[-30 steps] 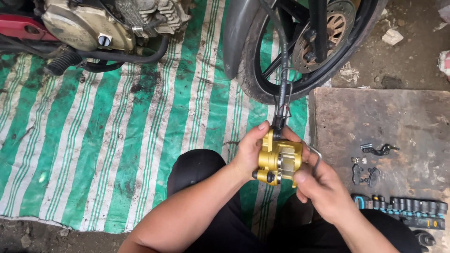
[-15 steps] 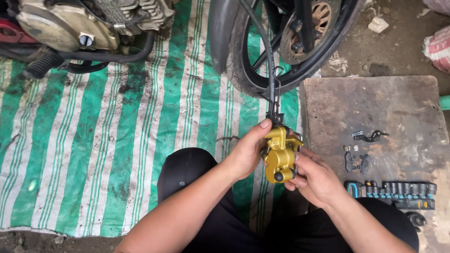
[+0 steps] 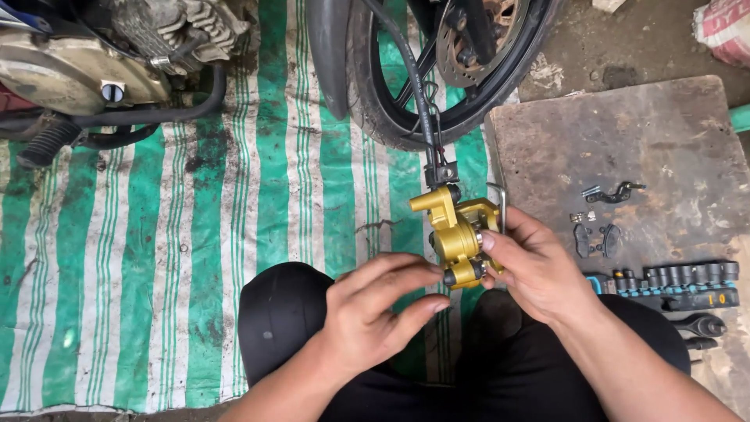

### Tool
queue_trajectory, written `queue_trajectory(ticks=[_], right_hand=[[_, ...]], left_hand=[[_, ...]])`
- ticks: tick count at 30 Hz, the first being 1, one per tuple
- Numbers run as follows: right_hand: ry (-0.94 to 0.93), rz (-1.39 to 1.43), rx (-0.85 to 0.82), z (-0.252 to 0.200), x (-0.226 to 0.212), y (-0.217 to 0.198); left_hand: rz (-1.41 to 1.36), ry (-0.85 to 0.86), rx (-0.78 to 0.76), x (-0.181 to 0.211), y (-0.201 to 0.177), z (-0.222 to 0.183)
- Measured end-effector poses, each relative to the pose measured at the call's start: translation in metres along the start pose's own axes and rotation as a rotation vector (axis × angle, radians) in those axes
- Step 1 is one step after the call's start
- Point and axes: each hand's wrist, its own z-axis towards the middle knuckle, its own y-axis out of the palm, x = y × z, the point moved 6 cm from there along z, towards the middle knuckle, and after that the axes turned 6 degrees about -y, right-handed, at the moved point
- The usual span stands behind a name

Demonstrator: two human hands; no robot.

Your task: Removing pins and brake pads from a motorcycle brake caliper for maintenance or repair.

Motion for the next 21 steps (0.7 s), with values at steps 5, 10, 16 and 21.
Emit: queue_trajectory(ticks=[5, 10, 16, 21], right_hand=[[0.008, 0.019, -0.053, -0.002, 0.0, 0.008], [-0.016, -0.01, -0.044, -0.003, -0.01, 0.006], [-0.03, -0.066, 0.019, -0.001, -0.007, -0.002], [-0.01, 0.071, -0.094, 0.0, 0.001, 0.001]], left_hand=[[0.033, 0.059, 0.017, 0.001, 0.004, 0.003], [0.176, 0.209, 0.041, 0.016, 0.006, 0.013], [0.32, 0.229, -0.068, 0.017, 0.014, 0.015], [0.369, 0.204, -0.101, 0.016, 0.018, 0.012]])
